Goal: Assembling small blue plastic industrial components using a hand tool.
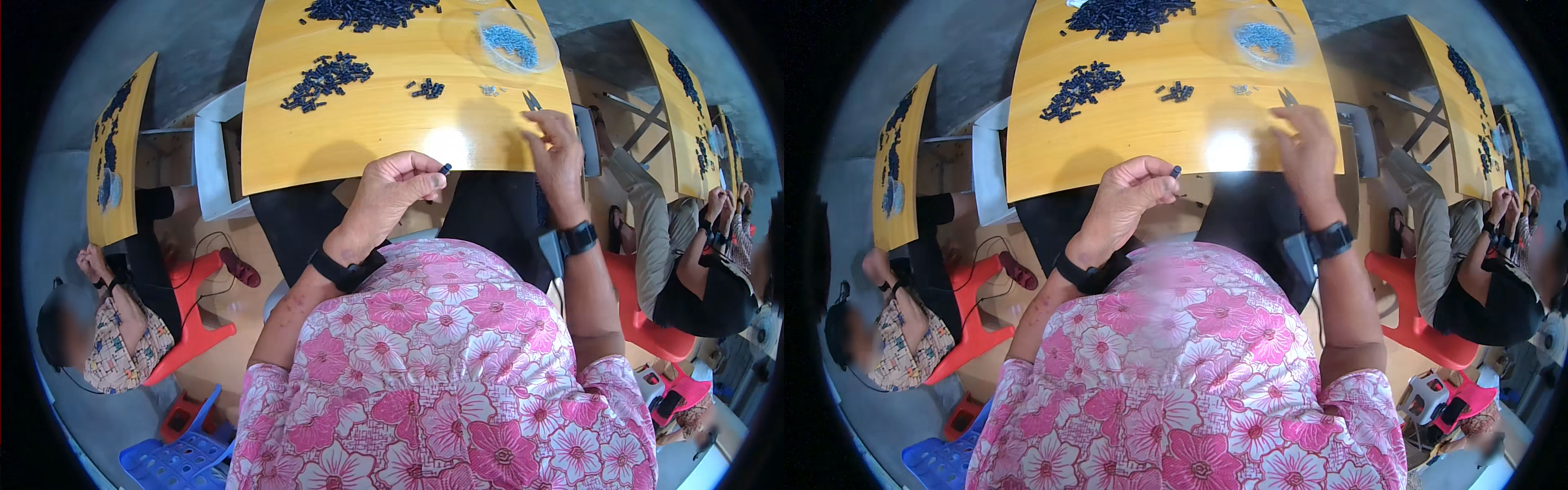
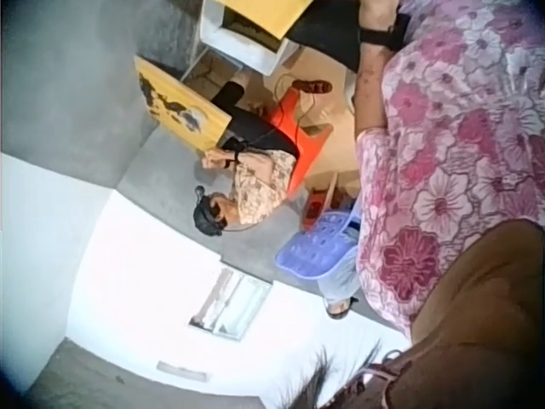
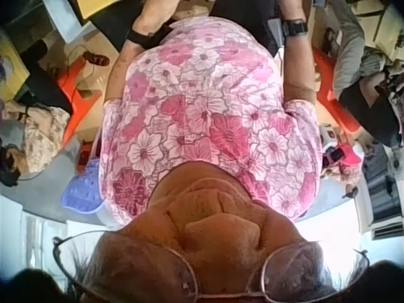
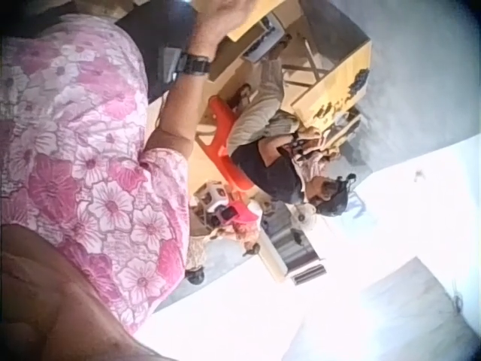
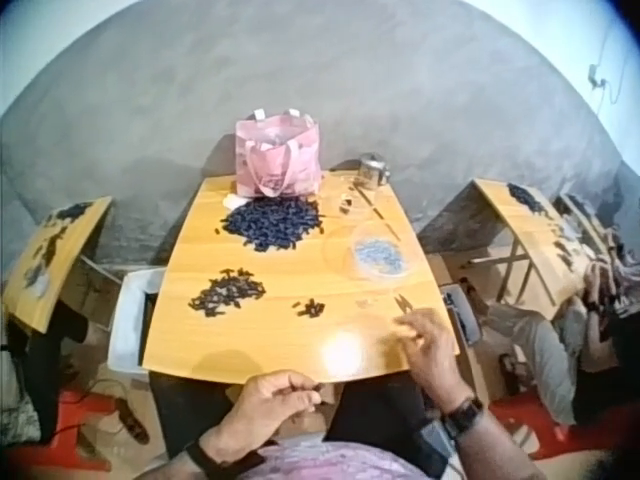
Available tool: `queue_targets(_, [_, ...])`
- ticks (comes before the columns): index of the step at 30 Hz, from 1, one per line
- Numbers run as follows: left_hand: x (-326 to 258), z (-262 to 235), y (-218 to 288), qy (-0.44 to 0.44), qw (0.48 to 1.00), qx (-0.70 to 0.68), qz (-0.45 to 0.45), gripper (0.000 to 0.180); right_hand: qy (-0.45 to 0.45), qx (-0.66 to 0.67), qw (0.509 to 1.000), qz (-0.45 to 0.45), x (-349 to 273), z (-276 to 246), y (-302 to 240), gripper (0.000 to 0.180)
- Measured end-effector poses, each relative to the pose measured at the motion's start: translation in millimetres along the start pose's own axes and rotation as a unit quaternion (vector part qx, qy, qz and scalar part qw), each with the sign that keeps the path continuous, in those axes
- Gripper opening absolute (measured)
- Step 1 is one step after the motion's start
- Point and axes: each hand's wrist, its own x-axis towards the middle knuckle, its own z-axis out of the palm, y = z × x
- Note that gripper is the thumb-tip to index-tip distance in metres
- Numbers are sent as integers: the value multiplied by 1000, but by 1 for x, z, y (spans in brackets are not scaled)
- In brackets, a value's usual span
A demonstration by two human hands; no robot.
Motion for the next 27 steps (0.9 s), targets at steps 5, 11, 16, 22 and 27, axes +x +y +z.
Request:
queue_targets(5, [-4, 5, 3, 48, 999, -23, -2, 12, 8, -200, 980, 14, 10, 2, 43, 20])
queue_targets(11, [-5, 2, 2, 78, 997, -1, 5, 13, -27, -163, 984, 68, 14, 8, 50, 22])
queue_targets(16, [-5, -2, 1, 74, 993, -84, -23, 14, -73, -135, 982, 110, 18, 7, 58, 22])
queue_targets(22, [-9, -8, -1, 63, 986, -150, -28, 16, -96, -119, 984, 89, 11, 6, 47, 20])
queue_targets(27, [-12, -12, -2, 68, 984, -166, -23, 17, -179, 234, 929, 222, 2, -4, -13, 10])
